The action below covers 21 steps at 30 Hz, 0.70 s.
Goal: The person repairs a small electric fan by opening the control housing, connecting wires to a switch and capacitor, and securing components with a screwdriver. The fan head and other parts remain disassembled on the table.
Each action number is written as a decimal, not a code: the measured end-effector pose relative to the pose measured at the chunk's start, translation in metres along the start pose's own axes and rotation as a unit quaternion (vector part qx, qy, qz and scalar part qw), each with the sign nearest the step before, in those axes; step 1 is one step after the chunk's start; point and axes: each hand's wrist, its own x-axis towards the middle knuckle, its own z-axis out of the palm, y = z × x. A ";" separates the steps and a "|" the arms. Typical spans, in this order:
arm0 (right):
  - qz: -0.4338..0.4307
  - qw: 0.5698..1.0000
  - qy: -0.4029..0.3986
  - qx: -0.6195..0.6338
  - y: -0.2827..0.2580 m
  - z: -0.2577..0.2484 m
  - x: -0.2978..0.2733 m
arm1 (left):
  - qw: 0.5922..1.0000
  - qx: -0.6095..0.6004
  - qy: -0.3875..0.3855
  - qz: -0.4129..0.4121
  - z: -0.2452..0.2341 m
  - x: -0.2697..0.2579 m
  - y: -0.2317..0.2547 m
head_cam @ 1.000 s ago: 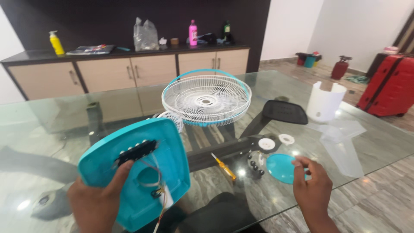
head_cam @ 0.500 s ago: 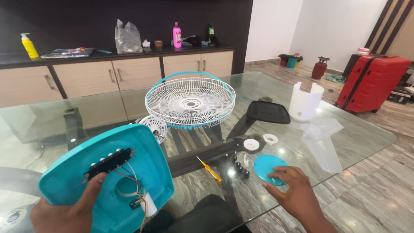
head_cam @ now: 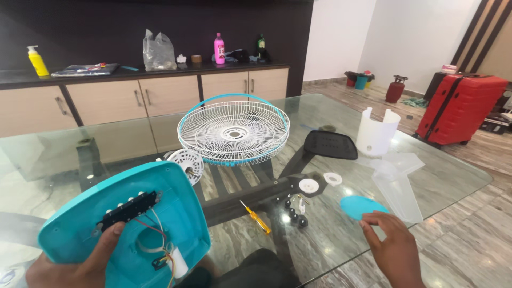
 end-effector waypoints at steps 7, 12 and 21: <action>0.084 0.994 -0.065 -0.019 0.017 0.015 0.018 | 0.998 0.009 0.006 -0.057 -0.002 -0.002 0.019; 0.095 0.993 -0.056 -0.033 0.024 0.021 0.022 | 0.995 -0.005 0.012 -0.095 -0.004 -0.002 0.028; 0.089 0.990 -0.084 -0.064 0.042 0.026 0.029 | 0.998 0.015 0.021 -0.051 -0.005 -0.005 0.030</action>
